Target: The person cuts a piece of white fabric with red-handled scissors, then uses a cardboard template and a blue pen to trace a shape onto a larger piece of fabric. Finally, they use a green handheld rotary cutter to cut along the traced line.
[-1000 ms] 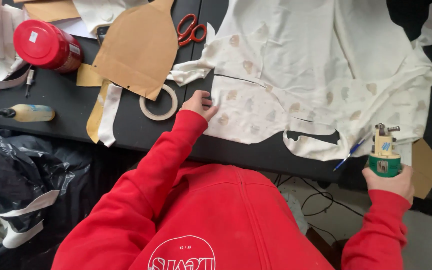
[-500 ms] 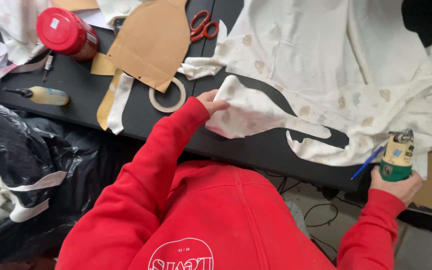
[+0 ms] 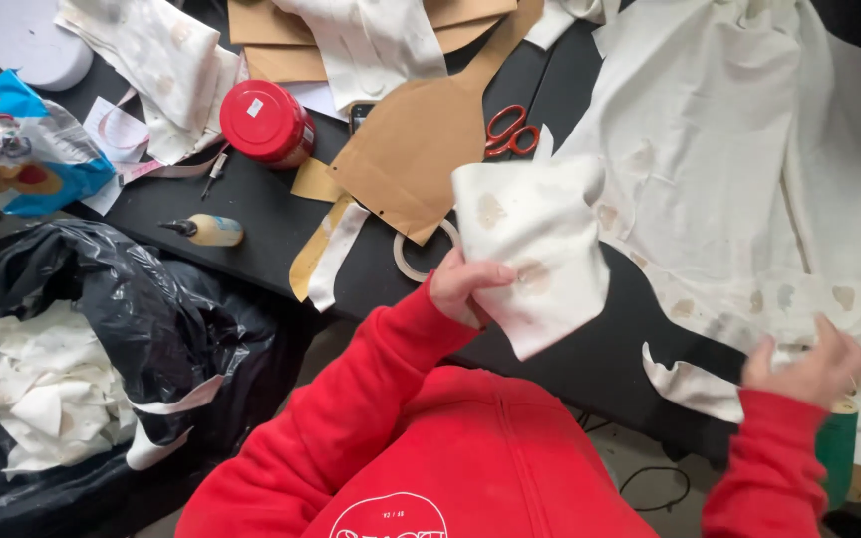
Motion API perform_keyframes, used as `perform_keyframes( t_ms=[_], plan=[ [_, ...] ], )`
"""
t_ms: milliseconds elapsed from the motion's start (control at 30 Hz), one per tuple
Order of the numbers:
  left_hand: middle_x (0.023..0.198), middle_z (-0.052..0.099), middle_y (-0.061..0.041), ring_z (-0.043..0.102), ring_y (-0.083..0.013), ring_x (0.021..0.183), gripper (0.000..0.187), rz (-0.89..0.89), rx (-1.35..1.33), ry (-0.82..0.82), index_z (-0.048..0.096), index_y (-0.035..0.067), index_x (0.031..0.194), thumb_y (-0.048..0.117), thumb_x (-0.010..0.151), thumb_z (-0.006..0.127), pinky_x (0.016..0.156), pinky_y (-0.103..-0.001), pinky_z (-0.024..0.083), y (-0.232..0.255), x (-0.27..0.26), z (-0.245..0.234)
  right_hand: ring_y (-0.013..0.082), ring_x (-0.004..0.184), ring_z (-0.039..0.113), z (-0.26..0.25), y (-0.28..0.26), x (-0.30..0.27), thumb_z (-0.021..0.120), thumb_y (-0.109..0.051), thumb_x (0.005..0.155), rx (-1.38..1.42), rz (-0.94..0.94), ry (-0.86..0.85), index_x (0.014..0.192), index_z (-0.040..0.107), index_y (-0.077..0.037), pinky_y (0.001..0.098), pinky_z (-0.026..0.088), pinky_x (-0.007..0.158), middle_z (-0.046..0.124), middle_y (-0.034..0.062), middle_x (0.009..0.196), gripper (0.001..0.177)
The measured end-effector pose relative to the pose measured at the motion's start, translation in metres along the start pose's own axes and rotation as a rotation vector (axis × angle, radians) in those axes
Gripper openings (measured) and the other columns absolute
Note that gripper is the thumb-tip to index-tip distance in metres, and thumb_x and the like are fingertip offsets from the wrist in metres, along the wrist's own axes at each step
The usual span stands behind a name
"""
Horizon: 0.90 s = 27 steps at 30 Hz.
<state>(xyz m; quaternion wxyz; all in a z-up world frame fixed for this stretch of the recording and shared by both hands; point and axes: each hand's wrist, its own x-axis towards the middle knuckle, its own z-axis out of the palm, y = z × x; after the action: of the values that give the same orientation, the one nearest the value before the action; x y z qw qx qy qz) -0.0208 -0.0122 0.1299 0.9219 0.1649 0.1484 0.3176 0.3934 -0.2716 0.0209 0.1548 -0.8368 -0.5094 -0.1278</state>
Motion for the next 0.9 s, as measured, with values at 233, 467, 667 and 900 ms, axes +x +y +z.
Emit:
perform_keyframes(
  t_ms=[233,467,667,900],
  plan=[
    [0.148,0.055,-0.017,0.061,-0.0322,0.127,0.066,-0.030,-0.177,0.340,0.039,0.002,0.156,-0.004,0.093,0.059,0.100,-0.050,0.055,-0.120,-0.015,-0.117,0.0349,0.118,0.062,0.099,-0.272,0.210,0.066,0.005,0.092,0.535,-0.614,-0.181,0.121,0.069,-0.007,0.0432,0.049,0.109,0.064,0.0122,0.127,0.032],
    [0.131,0.063,-0.017,0.068,-0.0354,0.113,0.060,-0.177,-0.187,0.577,0.049,-0.001,0.142,-0.007,0.086,0.067,0.091,-0.051,0.062,-0.165,-0.019,-0.187,0.0346,0.105,0.059,0.189,-0.358,0.276,0.074,0.002,0.071,0.186,-0.948,-0.593,0.120,0.069,-0.018,0.0402,0.055,0.088,0.067,0.0076,0.116,0.053],
    [0.128,0.066,-0.013,0.068,-0.0264,0.111,0.057,-0.335,-0.060,0.606,0.054,0.000,0.140,0.009,0.089,0.078,0.090,-0.042,0.062,-0.147,-0.027,-0.156,0.0323,0.109,0.064,0.170,-0.347,0.290,0.085,-0.019,0.077,-0.137,-0.793,-0.939,0.127,0.058,-0.015,0.0443,0.056,0.085,0.073,0.0073,0.106,0.057],
    [0.120,0.072,-0.007,0.071,-0.0214,0.108,0.048,-0.336,0.058,0.600,0.060,0.005,0.133,0.012,0.088,0.072,0.086,-0.037,0.060,-0.158,-0.017,-0.154,0.0367,0.097,0.070,0.105,-0.358,0.281,0.080,-0.017,0.081,-0.184,-0.635,-1.149,0.136,0.052,-0.017,0.0465,0.057,0.079,0.072,0.0119,0.109,0.061]
  ],
)
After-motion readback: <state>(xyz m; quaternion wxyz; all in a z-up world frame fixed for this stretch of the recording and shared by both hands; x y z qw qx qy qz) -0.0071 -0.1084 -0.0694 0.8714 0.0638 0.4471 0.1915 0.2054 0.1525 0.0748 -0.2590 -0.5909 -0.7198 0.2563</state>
